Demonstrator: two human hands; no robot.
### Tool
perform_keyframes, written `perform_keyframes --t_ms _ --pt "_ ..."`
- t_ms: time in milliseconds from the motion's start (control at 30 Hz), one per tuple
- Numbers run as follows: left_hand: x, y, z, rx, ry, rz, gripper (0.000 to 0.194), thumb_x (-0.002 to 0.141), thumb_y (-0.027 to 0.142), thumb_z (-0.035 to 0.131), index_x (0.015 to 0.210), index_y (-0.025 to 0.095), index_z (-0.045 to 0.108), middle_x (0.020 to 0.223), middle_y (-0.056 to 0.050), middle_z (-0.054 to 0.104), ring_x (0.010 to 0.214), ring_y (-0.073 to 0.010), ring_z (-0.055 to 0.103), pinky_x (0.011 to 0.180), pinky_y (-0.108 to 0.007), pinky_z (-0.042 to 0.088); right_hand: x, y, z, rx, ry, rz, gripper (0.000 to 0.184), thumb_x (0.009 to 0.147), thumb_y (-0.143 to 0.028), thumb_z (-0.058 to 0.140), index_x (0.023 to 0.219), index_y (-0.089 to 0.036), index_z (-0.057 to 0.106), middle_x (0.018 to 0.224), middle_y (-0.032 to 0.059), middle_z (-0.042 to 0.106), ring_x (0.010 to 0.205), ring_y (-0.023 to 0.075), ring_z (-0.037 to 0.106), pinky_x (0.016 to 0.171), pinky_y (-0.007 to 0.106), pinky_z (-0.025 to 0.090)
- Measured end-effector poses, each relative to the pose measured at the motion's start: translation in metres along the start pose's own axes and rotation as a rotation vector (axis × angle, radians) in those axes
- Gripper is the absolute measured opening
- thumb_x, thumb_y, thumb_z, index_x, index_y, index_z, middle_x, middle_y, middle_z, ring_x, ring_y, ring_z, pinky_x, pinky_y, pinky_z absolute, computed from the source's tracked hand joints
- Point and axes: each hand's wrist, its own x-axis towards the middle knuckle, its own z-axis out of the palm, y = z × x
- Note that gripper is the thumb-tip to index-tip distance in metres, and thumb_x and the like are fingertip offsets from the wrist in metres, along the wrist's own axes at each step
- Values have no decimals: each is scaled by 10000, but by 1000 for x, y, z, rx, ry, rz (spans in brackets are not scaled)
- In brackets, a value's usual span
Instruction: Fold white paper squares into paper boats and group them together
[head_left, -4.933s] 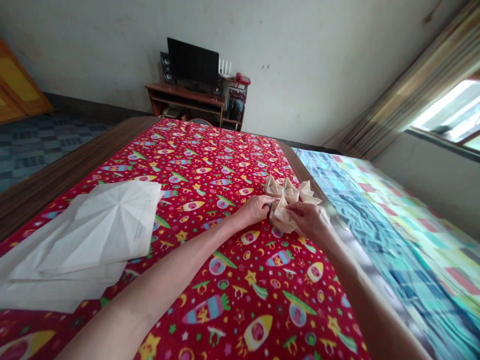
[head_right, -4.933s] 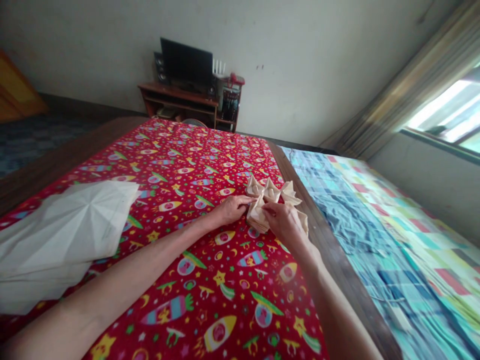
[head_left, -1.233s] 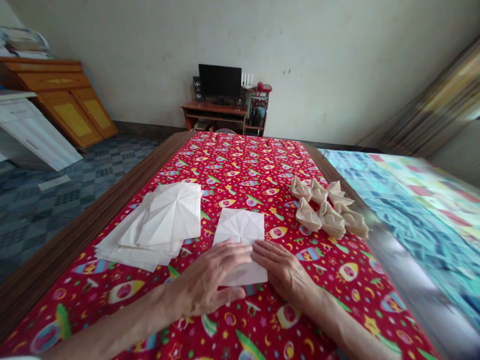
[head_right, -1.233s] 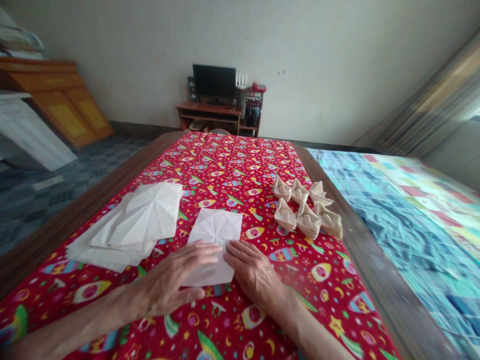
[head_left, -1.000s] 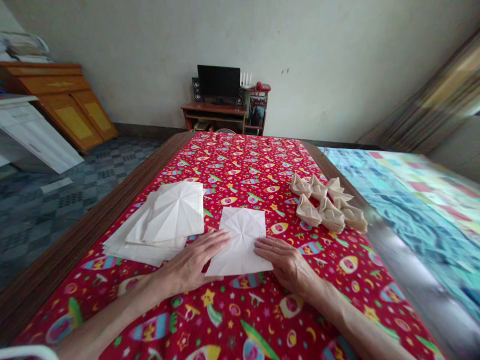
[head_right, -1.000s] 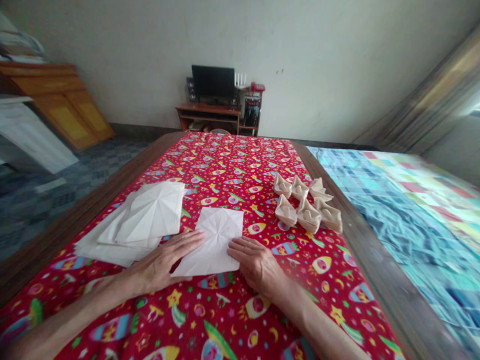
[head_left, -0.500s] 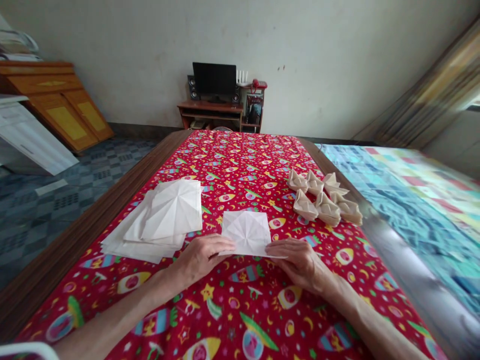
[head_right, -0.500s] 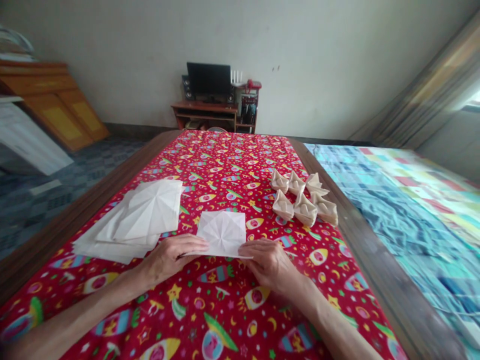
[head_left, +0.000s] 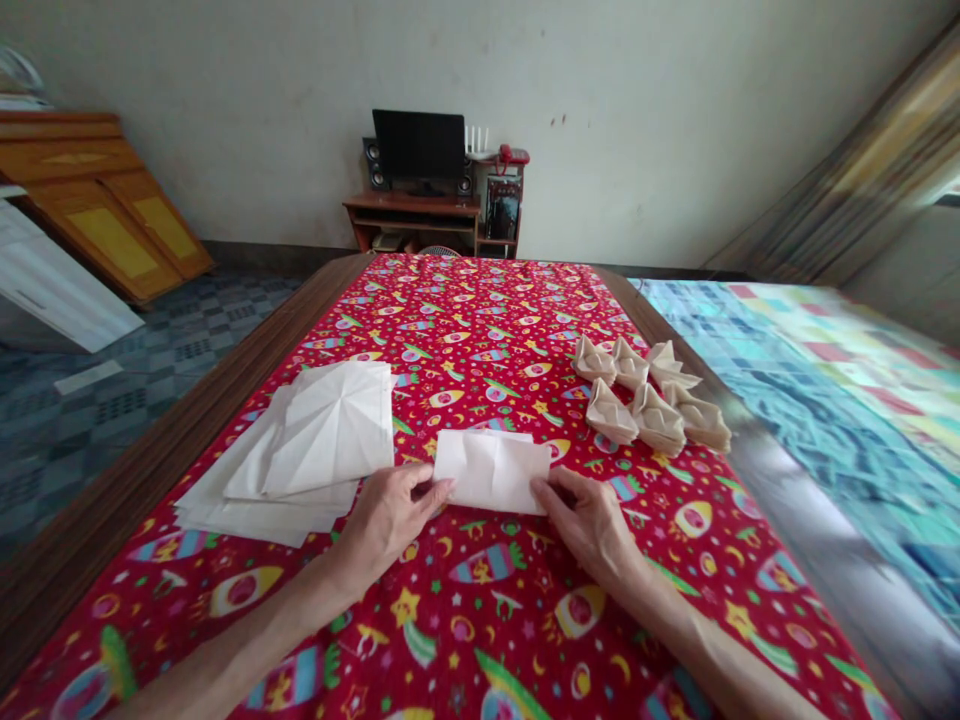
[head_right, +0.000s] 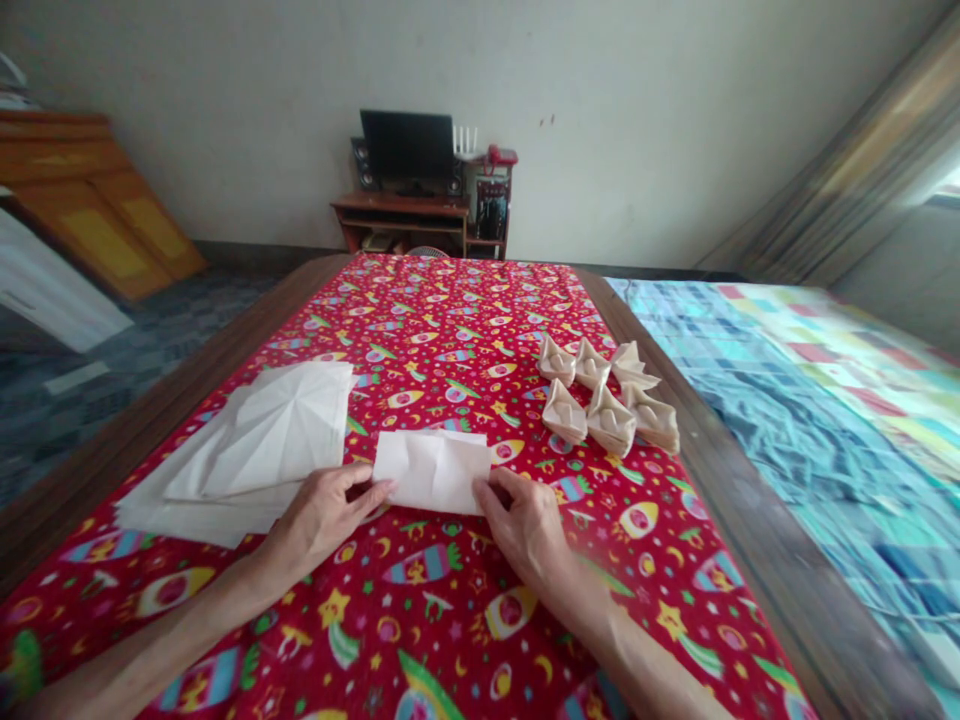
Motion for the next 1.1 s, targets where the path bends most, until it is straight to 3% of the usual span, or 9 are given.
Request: perform_keyframes --t_ms 100,267,467,667,1100 --pt "8 3 -4 70 -66 -61 405 859 424 509 546 166 500 506 18 511 489 -98 442 524 -226 281 6 -3 4 -161 28 32 326 870 -370 497 608 -178 533 503 -46 462 475 79 423 497 207 266" --pt "13 8 -9 195 -158 -124 271 840 382 564 649 191 558 661 -7 631 601 -133 543 557 -238 269 16 -9 2 -364 -45 70 276 887 -354 493 674 -202 579 569 -19 578 522 108 514 517 225 248" --pt "16 9 -8 200 -219 -200 242 857 379 553 690 205 577 665 -2 665 604 -140 586 541 -234 258 24 -18 3 -518 -102 95 239 920 -319 473 762 -195 604 640 15 651 580 129 582 527 238 235" --pt "20 10 -9 210 -210 -235 261 849 423 543 693 221 595 661 -5 664 610 -157 595 537 -230 265 28 -23 5 -681 -118 93 258 936 -333 447 819 -185 623 675 53 685 585 149 611 512 261 194" --pt "26 8 -11 81 -210 -246 248 808 367 595 630 195 589 556 25 600 507 -120 522 511 -222 281 27 -25 6 -747 -167 88 270 945 -329 432 829 -177 623 674 65 688 595 157 622 494 277 154"
